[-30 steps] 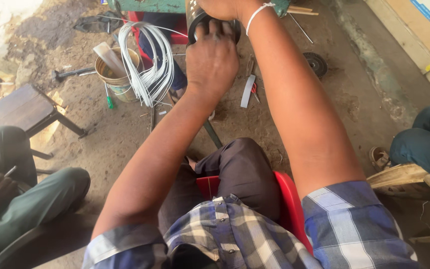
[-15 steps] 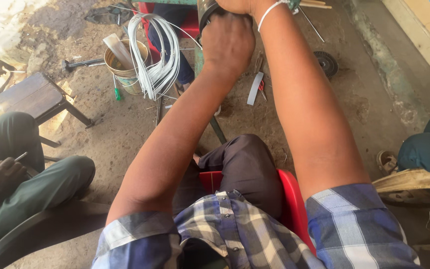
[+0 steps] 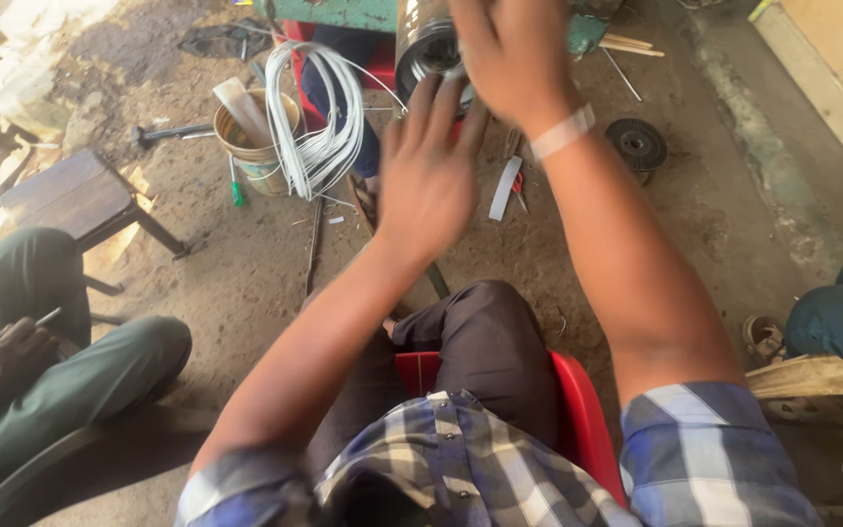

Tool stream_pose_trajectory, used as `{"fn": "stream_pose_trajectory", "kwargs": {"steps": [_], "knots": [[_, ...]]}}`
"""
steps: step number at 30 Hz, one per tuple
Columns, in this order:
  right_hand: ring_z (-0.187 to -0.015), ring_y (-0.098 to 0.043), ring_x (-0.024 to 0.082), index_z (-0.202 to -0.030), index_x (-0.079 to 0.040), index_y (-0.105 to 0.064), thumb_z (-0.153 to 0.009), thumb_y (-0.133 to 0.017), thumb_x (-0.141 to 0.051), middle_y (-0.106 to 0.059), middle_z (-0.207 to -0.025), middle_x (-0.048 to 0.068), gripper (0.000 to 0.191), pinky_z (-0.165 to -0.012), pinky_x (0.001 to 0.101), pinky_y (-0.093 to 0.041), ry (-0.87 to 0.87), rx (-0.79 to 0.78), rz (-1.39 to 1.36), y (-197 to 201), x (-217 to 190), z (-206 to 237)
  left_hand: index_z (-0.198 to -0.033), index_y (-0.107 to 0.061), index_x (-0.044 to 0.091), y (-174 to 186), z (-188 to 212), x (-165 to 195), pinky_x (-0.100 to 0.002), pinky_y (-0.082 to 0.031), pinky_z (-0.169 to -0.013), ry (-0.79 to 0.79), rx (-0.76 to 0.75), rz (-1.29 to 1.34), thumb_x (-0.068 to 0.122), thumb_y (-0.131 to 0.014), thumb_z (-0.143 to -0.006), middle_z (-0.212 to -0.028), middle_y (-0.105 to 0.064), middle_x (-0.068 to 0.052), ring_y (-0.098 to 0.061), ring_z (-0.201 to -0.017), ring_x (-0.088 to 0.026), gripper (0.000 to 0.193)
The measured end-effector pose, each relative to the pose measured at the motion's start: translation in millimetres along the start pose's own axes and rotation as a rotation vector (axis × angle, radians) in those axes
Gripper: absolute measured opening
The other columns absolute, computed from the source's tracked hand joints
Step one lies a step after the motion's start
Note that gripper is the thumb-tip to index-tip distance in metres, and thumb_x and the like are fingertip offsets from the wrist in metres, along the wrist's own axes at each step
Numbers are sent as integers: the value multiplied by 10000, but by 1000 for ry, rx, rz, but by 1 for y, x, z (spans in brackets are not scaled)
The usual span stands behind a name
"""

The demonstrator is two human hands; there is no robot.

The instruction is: The person sits on a chair and coils a length of white electrical wire by hand, wrapping loops around their hand. They then feed the coiled wire into a drum of a green winding machine and work the wire into the machine while turning it.

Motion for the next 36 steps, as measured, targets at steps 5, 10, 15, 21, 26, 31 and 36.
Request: {"fn": "stream_pose_trajectory", "kwargs": {"steps": [5, 10, 15, 21, 26, 31, 36], "knots": [[-1051, -650, 329, -1119, 24, -678, -1083, -600, -146, -680, -1106, 149, 190, -888, 466, -563, 203, -29, 227, 29, -78, 54, -1136, -536, 99, 22, 21, -64, -408, -505, -958, 653, 12, 698, 167, -503, -1008, -1165, -660, -113, -607, -1047, -284, 148], [-1137, -642, 346, -1201, 1, -704, -1032, -643, -209, -698, -1133, 147, 276, -789, 438, -587, 8, -163, 521, -13, -74, 43, -1246, -653, 100, -61, 0, -99, -361, -520, -880, 1341, -186, 1617, 450, -512, -995, -1157, -728, -89, -663, -1000, -210, 453], [-1185, -648, 325, -1123, -81, -725, -984, -638, -237, -724, -1098, 92, 226, -764, 431, -590, -99, -45, 559, -31, -63, 47, -1152, -678, 29, -94, -19, -90, -387, -570, -951, 1320, -363, 1992, 443, -522, -1014, -1080, -748, -116, -704, -987, -241, 463], [-1145, -667, 307, -1069, -91, -732, -946, -624, -208, -751, -1042, 69, 202, -686, 455, -596, -126, -22, 625, -39, -53, 49, -1056, -699, 28, -111, -22, -91, -370, -565, -924, 1225, -316, 2113, 409, -548, -1041, -1039, -738, -86, -685, -957, -219, 410], [-1081, -683, 293, -987, -97, -741, -922, -583, -158, -752, -1011, 71, 182, -682, 463, -598, -249, -166, 718, -48, -35, 37, -977, -683, 45, -121, -15, -92, -385, -586, -875, 1305, -277, 2053, 329, -568, -1018, -967, -727, -80, -682, -904, -225, 309], [-1099, -693, 306, -977, -76, -748, -888, -574, -133, -760, -1050, 89, 204, -708, 434, -606, -219, -157, 783, -67, -27, 33, -1010, -674, 37, -111, -21, -96, -402, -576, -882, 1290, -273, 2055, 303, -574, -1048, -971, -720, -90, -672, -924, -239, 286], [-1238, -669, 339, -1109, -15, -711, -872, -549, -96, -740, -1222, 161, 298, -820, 377, -591, 100, 20, 640, -32, -61, 52, -1283, -610, -21, -36, -15, -86, -408, -581, -896, 886, -28, 859, 327, -537, -1058, -1174, -681, -167, -666, -1036, -268, 421]]}}
Point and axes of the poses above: each hand's wrist, its own z-axis away from the middle knuckle, its own y-axis out of the back of the hand, x = y × z, the point moved 4 cm from there along -z, towards the middle knuckle
